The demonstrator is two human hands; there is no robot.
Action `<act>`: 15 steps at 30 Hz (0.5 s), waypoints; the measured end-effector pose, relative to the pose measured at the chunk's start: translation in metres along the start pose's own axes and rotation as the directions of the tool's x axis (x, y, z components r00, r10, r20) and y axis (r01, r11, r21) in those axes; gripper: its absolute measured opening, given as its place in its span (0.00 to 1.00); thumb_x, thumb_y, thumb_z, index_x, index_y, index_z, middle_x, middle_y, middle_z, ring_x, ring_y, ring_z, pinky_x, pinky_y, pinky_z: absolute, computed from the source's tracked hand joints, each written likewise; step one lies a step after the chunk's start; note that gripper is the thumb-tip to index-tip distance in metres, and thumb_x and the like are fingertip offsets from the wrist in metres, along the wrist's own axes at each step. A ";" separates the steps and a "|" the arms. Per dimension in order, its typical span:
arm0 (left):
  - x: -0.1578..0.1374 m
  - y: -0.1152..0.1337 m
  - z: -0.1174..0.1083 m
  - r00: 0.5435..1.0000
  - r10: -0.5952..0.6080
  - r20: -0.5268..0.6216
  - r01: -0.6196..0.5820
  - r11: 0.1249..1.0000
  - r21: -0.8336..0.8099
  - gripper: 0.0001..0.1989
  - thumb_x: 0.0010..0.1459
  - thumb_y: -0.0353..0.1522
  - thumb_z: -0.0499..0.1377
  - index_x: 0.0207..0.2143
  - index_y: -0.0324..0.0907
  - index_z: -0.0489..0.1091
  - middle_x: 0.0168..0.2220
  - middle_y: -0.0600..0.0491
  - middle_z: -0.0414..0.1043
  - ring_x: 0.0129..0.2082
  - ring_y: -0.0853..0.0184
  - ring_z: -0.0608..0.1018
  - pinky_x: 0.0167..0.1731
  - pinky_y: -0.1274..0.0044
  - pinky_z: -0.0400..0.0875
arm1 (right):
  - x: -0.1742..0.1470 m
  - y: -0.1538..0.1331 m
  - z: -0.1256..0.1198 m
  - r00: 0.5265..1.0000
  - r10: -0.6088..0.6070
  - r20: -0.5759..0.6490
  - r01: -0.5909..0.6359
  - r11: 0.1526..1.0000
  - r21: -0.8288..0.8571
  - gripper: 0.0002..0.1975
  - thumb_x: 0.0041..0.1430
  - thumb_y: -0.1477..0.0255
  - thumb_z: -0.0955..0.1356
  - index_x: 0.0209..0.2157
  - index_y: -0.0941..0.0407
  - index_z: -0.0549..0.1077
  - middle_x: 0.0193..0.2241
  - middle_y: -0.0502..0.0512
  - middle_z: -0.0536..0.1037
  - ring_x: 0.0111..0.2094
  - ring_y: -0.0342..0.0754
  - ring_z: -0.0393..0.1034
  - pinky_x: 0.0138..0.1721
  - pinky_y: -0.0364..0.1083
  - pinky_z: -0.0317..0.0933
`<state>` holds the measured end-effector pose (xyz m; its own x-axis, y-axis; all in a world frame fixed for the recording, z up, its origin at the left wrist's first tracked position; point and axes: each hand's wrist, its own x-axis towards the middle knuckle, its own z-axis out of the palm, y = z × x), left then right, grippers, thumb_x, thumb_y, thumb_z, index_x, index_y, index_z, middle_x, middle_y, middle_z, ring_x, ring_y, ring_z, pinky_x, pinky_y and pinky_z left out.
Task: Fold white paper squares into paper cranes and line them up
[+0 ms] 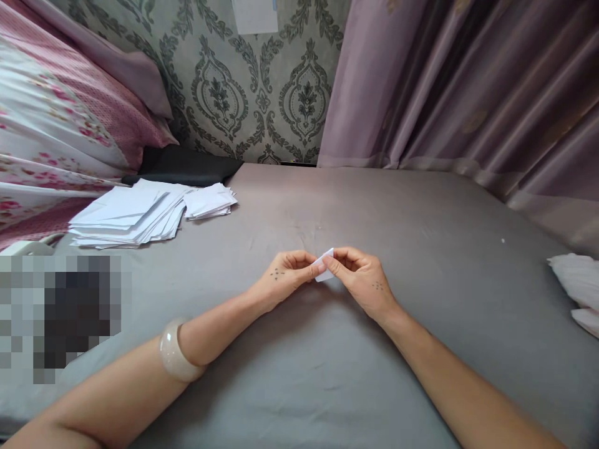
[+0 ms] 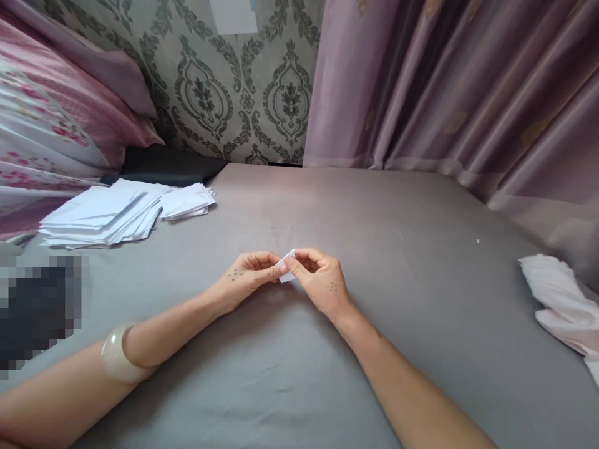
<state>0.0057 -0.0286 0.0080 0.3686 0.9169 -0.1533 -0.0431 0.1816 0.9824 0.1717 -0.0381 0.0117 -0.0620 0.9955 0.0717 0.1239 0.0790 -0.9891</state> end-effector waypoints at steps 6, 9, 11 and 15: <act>-0.001 -0.001 -0.002 0.995 -0.097 0.035 0.095 0.995 0.043 0.14 0.45 0.42 0.68 0.26 0.40 0.75 0.25 0.53 0.73 0.24 0.71 0.70 0.26 0.78 0.60 | 0.002 0.000 -0.001 0.998 0.050 -0.050 -0.048 0.998 0.037 0.14 0.49 0.58 0.72 0.27 0.55 0.77 0.24 0.51 0.76 0.26 0.43 0.67 0.31 0.44 0.63; 0.001 -0.003 -0.004 0.991 -0.131 0.029 0.130 0.991 0.038 0.13 0.44 0.41 0.69 0.25 0.39 0.76 0.23 0.53 0.72 0.23 0.72 0.69 0.27 0.78 0.59 | 0.006 0.001 -0.006 0.984 0.126 -0.129 -0.100 0.977 0.190 0.17 0.47 0.56 0.72 0.28 0.56 0.78 0.24 0.52 0.76 0.23 0.41 0.64 0.26 0.42 0.60; 0.003 -0.003 -0.006 0.996 -0.090 0.000 0.090 0.996 -0.023 0.13 0.44 0.40 0.69 0.24 0.39 0.76 0.22 0.54 0.71 0.23 0.72 0.68 0.27 0.78 0.60 | 0.009 0.002 -0.008 0.976 0.158 -0.153 -0.122 0.968 0.221 0.21 0.48 0.53 0.71 0.30 0.58 0.78 0.27 0.55 0.77 0.23 0.40 0.64 0.23 0.42 0.58; 0.007 -0.004 -0.009 0.996 -0.070 -0.063 0.059 0.986 -0.155 0.13 0.43 0.39 0.70 0.24 0.38 0.77 0.21 0.54 0.68 0.23 0.73 0.67 0.27 0.78 0.60 | 0.006 0.001 -0.006 0.986 0.162 0.028 -0.164 0.983 0.087 0.21 0.48 0.53 0.71 0.32 0.58 0.78 0.25 0.54 0.76 0.23 0.40 0.63 0.22 0.41 0.57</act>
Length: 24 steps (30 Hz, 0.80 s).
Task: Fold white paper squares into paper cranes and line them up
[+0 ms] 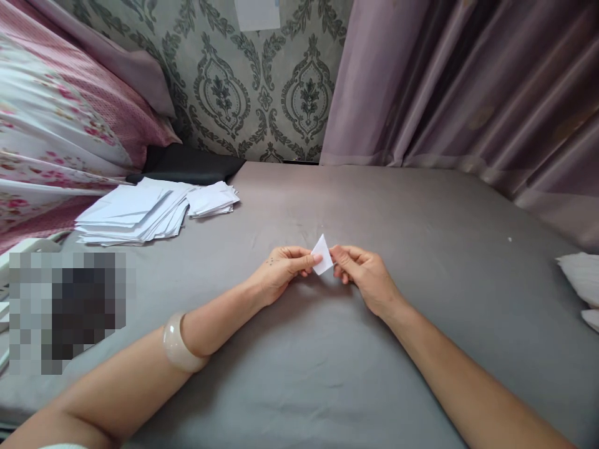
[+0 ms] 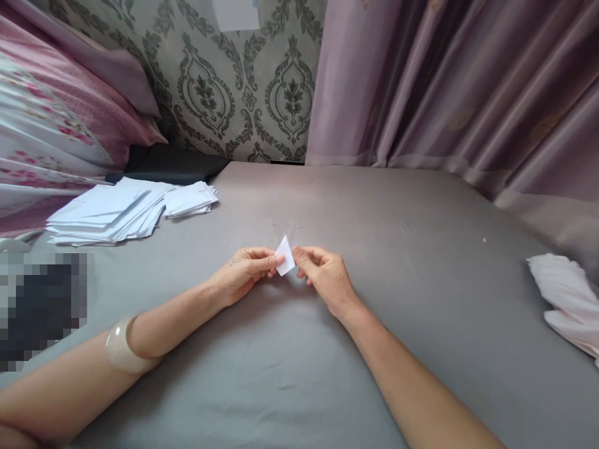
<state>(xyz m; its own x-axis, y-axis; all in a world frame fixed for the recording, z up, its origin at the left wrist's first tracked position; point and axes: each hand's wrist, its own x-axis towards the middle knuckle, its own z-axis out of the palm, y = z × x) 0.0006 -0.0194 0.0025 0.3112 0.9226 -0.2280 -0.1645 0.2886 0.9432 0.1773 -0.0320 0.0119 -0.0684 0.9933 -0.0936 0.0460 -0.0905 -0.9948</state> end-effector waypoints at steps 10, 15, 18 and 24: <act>0.002 0.000 -0.002 0.998 -0.019 0.055 0.022 0.997 -0.068 0.18 0.51 0.45 0.64 0.26 0.37 0.76 0.24 0.51 0.71 0.26 0.71 0.71 0.29 0.78 0.62 | -0.001 0.002 0.001 1.000 0.029 0.011 -0.030 0.999 0.035 0.17 0.47 0.57 0.72 0.30 0.57 0.78 0.23 0.51 0.74 0.23 0.40 0.62 0.24 0.42 0.56; 0.002 0.001 -0.002 0.997 0.060 0.040 -0.065 0.987 0.145 0.14 0.47 0.41 0.67 0.29 0.39 0.76 0.26 0.53 0.72 0.24 0.72 0.69 0.28 0.77 0.61 | 0.000 0.006 -0.003 0.999 -0.009 0.045 0.013 0.995 -0.100 0.14 0.50 0.59 0.71 0.33 0.56 0.77 0.27 0.51 0.76 0.25 0.42 0.65 0.27 0.43 0.58; 0.005 0.000 -0.005 0.947 0.316 0.062 -0.306 0.823 0.479 0.10 0.52 0.38 0.63 0.31 0.40 0.75 0.26 0.53 0.71 0.26 0.69 0.70 0.29 0.76 0.61 | 0.002 0.011 -0.007 0.983 -0.173 0.061 0.183 0.922 -0.340 0.10 0.54 0.62 0.70 0.34 0.53 0.77 0.30 0.52 0.77 0.27 0.44 0.67 0.30 0.45 0.60; 0.016 0.004 -0.015 0.700 0.512 0.499 -0.523 -0.109 0.845 0.10 0.62 0.27 0.50 0.35 0.40 0.72 0.39 0.45 0.72 0.39 0.62 0.70 0.37 0.73 0.61 | 0.014 0.013 -0.011 0.679 -0.618 0.396 0.585 0.130 -0.800 0.11 0.63 0.72 0.62 0.36 0.53 0.77 0.34 0.56 0.78 0.32 0.48 0.69 0.36 0.47 0.57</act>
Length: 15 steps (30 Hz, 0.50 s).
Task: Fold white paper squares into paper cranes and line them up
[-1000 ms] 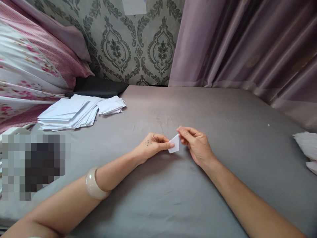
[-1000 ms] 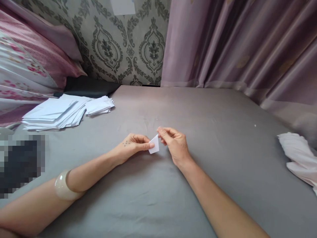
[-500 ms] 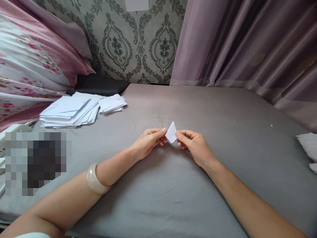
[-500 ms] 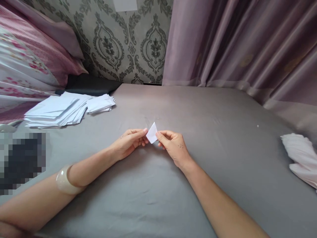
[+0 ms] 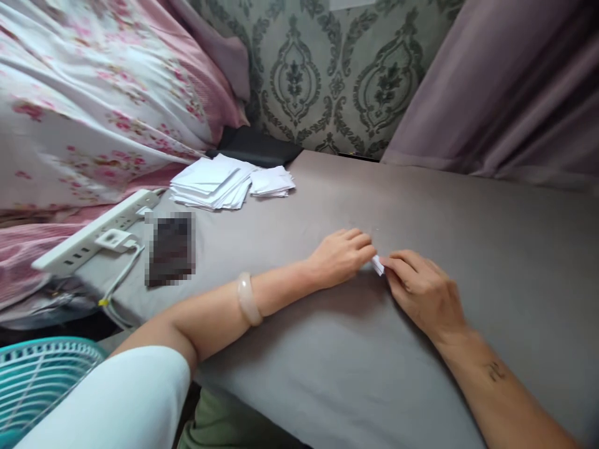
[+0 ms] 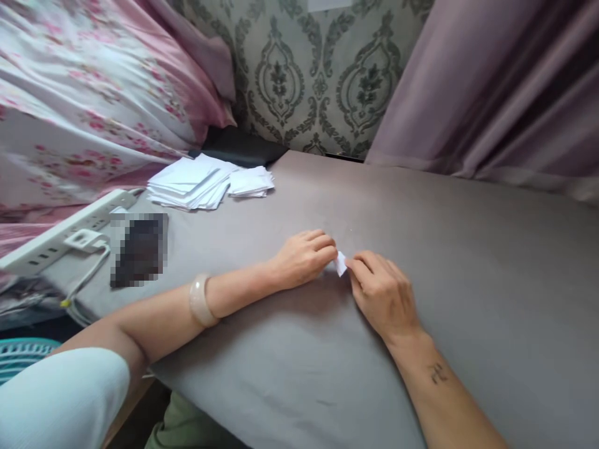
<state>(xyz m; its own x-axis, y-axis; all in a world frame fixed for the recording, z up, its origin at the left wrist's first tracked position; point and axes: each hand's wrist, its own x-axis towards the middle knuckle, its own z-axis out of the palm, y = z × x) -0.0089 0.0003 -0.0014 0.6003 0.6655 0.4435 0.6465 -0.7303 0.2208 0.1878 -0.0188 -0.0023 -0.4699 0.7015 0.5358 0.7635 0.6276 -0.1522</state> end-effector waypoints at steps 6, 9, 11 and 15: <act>0.002 -0.005 -0.001 0.973 0.090 0.214 -0.142 0.959 0.245 0.12 0.64 0.27 0.47 0.36 0.38 0.70 0.38 0.46 0.70 0.40 0.61 0.70 0.36 0.71 0.62 | 0.002 -0.005 0.008 0.985 -0.145 0.091 0.165 0.944 -0.287 0.11 0.63 0.75 0.62 0.33 0.56 0.75 0.31 0.53 0.76 0.28 0.46 0.66 0.31 0.46 0.55; -0.003 -0.007 0.001 0.968 0.053 0.245 -0.102 0.976 0.191 0.11 0.62 0.25 0.49 0.37 0.37 0.71 0.39 0.46 0.71 0.40 0.62 0.70 0.36 0.73 0.64 | -0.002 -0.006 0.010 0.983 -0.053 0.173 0.090 0.973 -0.214 0.10 0.64 0.74 0.61 0.38 0.56 0.74 0.34 0.54 0.75 0.32 0.48 0.68 0.30 0.46 0.56; -0.006 -0.008 0.000 0.972 0.014 0.235 -0.040 0.993 0.109 0.12 0.60 0.25 0.50 0.40 0.37 0.72 0.41 0.47 0.71 0.39 0.63 0.71 0.37 0.75 0.66 | -0.004 -0.006 0.009 0.971 0.014 0.237 0.020 0.990 -0.140 0.11 0.65 0.73 0.61 0.42 0.55 0.74 0.37 0.54 0.75 0.34 0.48 0.69 0.32 0.46 0.58; -0.010 -0.007 -0.002 0.983 -0.090 0.160 0.106 0.990 -0.089 0.12 0.56 0.27 0.53 0.40 0.38 0.73 0.40 0.47 0.72 0.39 0.64 0.73 0.41 0.75 0.68 | -0.004 -0.005 0.002 0.939 0.149 0.310 -0.176 0.983 0.061 0.12 0.65 0.70 0.61 0.45 0.53 0.73 0.39 0.55 0.74 0.39 0.48 0.70 0.38 0.45 0.62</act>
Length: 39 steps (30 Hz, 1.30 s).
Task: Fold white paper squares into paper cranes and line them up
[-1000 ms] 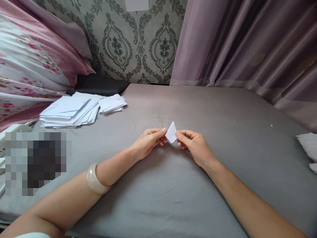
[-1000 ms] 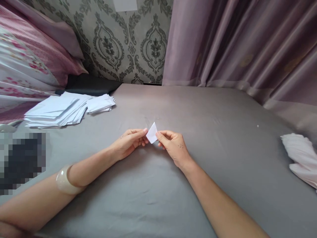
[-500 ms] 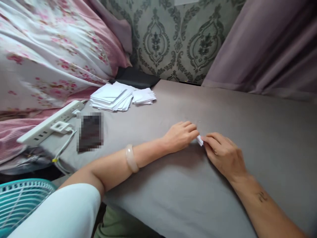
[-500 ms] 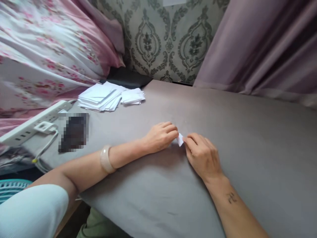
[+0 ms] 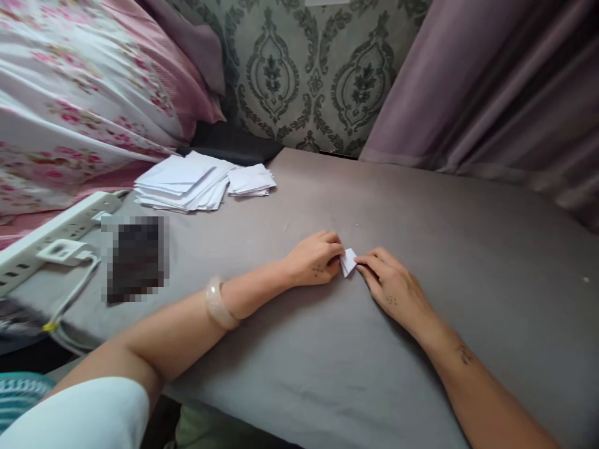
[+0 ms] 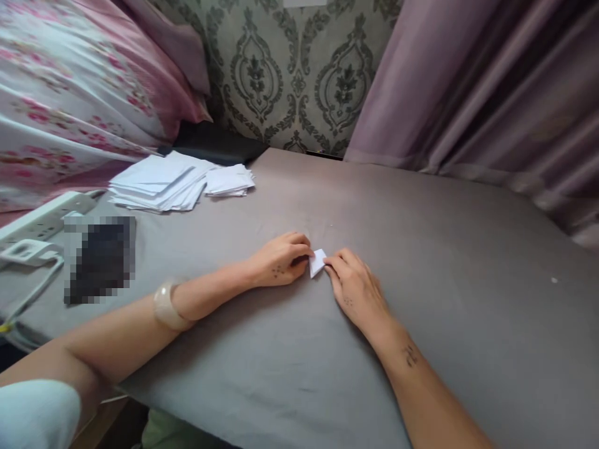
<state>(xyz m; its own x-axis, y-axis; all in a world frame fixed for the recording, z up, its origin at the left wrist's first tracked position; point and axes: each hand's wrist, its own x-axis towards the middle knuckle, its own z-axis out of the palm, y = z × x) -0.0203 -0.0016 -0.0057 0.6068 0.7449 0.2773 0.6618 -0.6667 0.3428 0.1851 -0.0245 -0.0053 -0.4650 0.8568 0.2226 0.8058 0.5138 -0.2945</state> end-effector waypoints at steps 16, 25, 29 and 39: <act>0.010 0.002 0.005 0.949 -0.315 -0.029 0.293 0.910 -0.294 0.08 0.57 0.30 0.56 0.31 0.38 0.75 0.36 0.47 0.71 0.34 0.66 0.74 0.37 0.75 0.70 | 0.011 0.001 0.002 0.956 0.294 0.007 -0.286 0.923 0.259 0.10 0.60 0.66 0.64 0.31 0.52 0.76 0.32 0.50 0.74 0.30 0.44 0.67 0.34 0.45 0.58; 0.014 0.003 0.006 0.924 -0.382 0.003 0.363 0.877 -0.313 0.08 0.55 0.31 0.57 0.30 0.38 0.75 0.37 0.47 0.70 0.35 0.65 0.73 0.39 0.72 0.70 | 0.026 0.010 -0.003 0.940 0.316 0.129 -0.340 0.900 0.274 0.11 0.56 0.64 0.64 0.29 0.54 0.75 0.30 0.50 0.76 0.28 0.43 0.65 0.32 0.44 0.57; 0.016 0.002 0.006 0.916 -0.400 0.025 0.384 0.858 -0.340 0.08 0.55 0.31 0.58 0.28 0.38 0.75 0.37 0.47 0.70 0.35 0.65 0.72 0.39 0.72 0.70 | 0.030 0.010 -0.005 0.931 0.317 0.181 -0.351 0.912 0.210 0.12 0.57 0.63 0.63 0.28 0.54 0.74 0.27 0.49 0.75 0.27 0.43 0.64 0.29 0.43 0.54; 0.017 -0.003 0.013 0.918 -0.396 0.009 0.378 0.867 -0.324 0.08 0.54 0.31 0.58 0.25 0.37 0.73 0.36 0.48 0.70 0.34 0.66 0.72 0.38 0.73 0.70 | 0.030 0.005 -0.006 0.943 0.298 0.149 -0.317 0.940 0.124 0.12 0.59 0.64 0.62 0.26 0.54 0.71 0.30 0.52 0.75 0.28 0.44 0.65 0.30 0.44 0.54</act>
<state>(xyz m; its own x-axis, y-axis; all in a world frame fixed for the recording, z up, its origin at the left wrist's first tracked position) -0.0064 0.0128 -0.0134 0.2990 0.9478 0.1105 0.6605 -0.2892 0.6929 0.1772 0.0030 0.0051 -0.2527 0.9674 -0.0165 0.8594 0.2166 -0.4631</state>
